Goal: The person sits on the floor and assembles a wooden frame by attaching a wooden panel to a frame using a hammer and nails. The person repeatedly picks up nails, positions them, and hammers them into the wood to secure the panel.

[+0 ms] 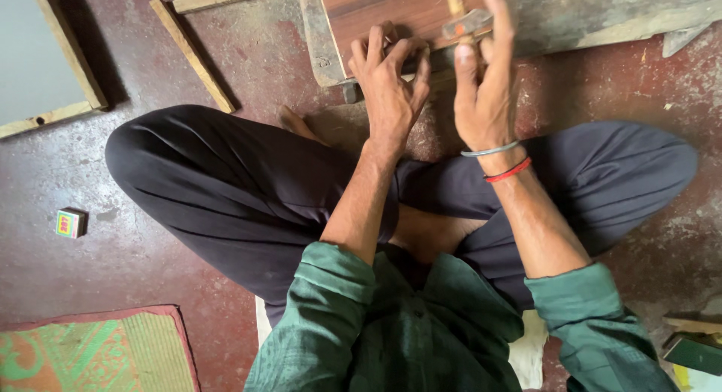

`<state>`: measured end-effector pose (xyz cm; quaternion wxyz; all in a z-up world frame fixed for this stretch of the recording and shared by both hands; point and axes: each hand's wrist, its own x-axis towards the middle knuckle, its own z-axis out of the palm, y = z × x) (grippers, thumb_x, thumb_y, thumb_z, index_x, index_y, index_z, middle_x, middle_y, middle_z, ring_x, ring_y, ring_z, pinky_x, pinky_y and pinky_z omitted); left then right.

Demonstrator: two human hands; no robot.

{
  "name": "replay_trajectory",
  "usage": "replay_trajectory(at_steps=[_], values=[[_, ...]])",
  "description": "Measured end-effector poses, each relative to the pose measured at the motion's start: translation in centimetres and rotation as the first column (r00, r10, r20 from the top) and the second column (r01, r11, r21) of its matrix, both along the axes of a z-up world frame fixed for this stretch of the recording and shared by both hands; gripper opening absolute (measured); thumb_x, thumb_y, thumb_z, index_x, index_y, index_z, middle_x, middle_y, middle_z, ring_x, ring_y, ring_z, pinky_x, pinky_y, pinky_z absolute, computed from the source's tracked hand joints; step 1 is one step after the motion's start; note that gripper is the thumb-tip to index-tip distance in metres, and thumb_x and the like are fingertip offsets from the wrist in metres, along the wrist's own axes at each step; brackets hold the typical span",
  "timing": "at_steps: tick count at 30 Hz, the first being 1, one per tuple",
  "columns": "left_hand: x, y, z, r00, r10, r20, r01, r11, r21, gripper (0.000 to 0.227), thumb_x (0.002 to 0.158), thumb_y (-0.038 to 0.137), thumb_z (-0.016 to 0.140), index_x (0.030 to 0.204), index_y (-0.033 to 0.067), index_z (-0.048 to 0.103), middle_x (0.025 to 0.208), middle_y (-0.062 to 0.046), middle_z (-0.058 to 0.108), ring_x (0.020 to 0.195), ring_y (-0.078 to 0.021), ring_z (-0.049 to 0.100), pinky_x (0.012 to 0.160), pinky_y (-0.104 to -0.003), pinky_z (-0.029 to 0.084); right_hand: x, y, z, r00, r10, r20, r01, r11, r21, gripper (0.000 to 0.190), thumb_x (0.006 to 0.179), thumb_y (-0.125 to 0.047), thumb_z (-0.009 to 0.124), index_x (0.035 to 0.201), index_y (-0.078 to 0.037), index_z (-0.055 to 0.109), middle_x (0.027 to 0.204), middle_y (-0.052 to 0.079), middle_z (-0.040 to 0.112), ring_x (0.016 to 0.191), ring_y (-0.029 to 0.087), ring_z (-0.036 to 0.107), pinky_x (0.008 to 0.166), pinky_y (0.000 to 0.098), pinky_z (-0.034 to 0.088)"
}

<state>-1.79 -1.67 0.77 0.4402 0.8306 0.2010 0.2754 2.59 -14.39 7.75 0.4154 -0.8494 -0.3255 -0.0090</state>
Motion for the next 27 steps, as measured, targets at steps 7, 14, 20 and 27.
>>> replay_trajectory(at_steps=[7,14,20,27], values=[[-0.1,0.0,-0.3,1.000,0.005,-0.001,-0.005,1.000,-0.001,0.017,0.089,0.022,0.077,0.103,0.0119,0.077,0.120,-0.009,0.055,0.107,-0.0267,0.046,0.094,-0.043,0.037,0.6,-0.4,-0.2,0.999,-0.022,-0.049,0.015,0.991,-0.134,0.045,0.126,-0.032,0.045,0.165,-0.020,0.025,0.130,0.016,0.070,0.104,0.025,0.075,0.089,0.0389,0.059],[0.0,0.0,0.1,1.000,0.008,0.010,-0.008,1.000,0.000,0.016,0.090,0.021,0.076,0.102,0.0114,0.076,0.122,-0.009,0.055,0.107,-0.0265,0.046,0.096,-0.043,0.037,0.8,0.2,-0.3,0.956,-0.153,-0.250,0.070,0.947,-0.313,0.054,0.116,-0.036,0.043,0.164,-0.018,0.027,0.106,0.012,0.076,0.078,0.023,0.074,0.067,0.0371,0.060],[-0.3,-0.1,0.1,1.000,-0.002,0.002,0.002,1.000,-0.023,0.014,0.091,0.021,0.078,0.102,0.0122,0.077,0.114,-0.007,0.056,0.104,-0.0259,0.046,0.096,-0.043,0.037,0.2,-0.1,0.9,1.000,-0.016,0.005,0.016,0.993,-0.113,0.043,0.128,-0.027,0.047,0.164,-0.020,0.024,0.112,0.017,0.073,0.084,0.026,0.070,0.076,0.0398,0.056],[0.0,0.4,0.2,0.999,0.010,0.033,-0.010,1.000,0.013,0.014,0.089,0.020,0.077,0.101,0.0125,0.076,0.117,-0.008,0.055,0.106,-0.0267,0.045,0.094,-0.043,0.037,0.6,1.3,1.8,0.953,-0.162,-0.255,0.079,0.948,-0.310,0.048,0.119,-0.029,0.044,0.164,-0.019,0.031,0.107,0.017,0.072,0.086,0.024,0.070,0.076,0.0386,0.054]])
